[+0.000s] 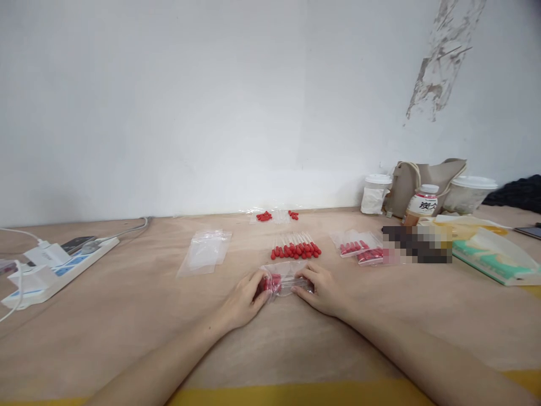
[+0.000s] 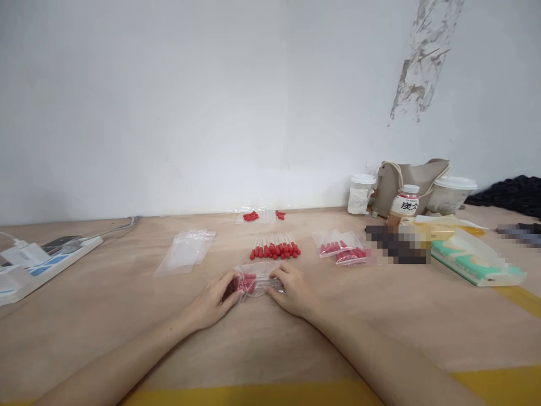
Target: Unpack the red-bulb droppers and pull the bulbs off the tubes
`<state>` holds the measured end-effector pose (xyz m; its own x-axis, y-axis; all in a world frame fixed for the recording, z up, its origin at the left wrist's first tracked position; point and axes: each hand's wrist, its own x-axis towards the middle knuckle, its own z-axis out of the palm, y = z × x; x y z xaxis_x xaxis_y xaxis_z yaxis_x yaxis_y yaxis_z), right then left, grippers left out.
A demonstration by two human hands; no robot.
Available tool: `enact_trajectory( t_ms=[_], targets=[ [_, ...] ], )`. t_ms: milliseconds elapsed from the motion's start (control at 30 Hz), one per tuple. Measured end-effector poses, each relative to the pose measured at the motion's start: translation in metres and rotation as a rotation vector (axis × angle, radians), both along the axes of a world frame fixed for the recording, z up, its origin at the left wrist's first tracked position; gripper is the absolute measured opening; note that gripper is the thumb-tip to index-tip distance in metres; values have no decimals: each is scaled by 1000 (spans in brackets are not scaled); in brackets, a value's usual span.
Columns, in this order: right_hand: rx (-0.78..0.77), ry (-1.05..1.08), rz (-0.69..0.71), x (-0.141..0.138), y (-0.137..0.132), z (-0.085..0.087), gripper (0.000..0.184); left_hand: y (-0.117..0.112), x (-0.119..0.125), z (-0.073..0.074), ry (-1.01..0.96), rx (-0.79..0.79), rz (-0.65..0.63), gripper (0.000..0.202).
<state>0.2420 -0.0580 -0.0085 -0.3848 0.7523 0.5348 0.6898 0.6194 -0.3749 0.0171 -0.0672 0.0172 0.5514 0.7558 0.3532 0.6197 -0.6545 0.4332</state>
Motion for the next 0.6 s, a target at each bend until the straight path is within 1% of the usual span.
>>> enact_trajectory(
  t_ms=[100,267,333,400,467,600],
  targets=[
    [-24,13,7,1,0,0,15,5,-9,2,-53,-70,2,20],
    [-56,11,5,2,1,-2,15,16,-34,5,-128,-189,8,14],
    [-56,4,1,3,2,-3,15,18,-40,5,-124,-236,2,16],
    [-52,-2,3,3,2,-3,15,18,-41,5,-88,-265,-1,21],
    [-45,-2,9,2,2,-3,15,18,-37,5,-30,-244,11,22],
    [-34,-1,21,2,1,0,12,17,-27,10,102,-101,28,12]
  ],
)
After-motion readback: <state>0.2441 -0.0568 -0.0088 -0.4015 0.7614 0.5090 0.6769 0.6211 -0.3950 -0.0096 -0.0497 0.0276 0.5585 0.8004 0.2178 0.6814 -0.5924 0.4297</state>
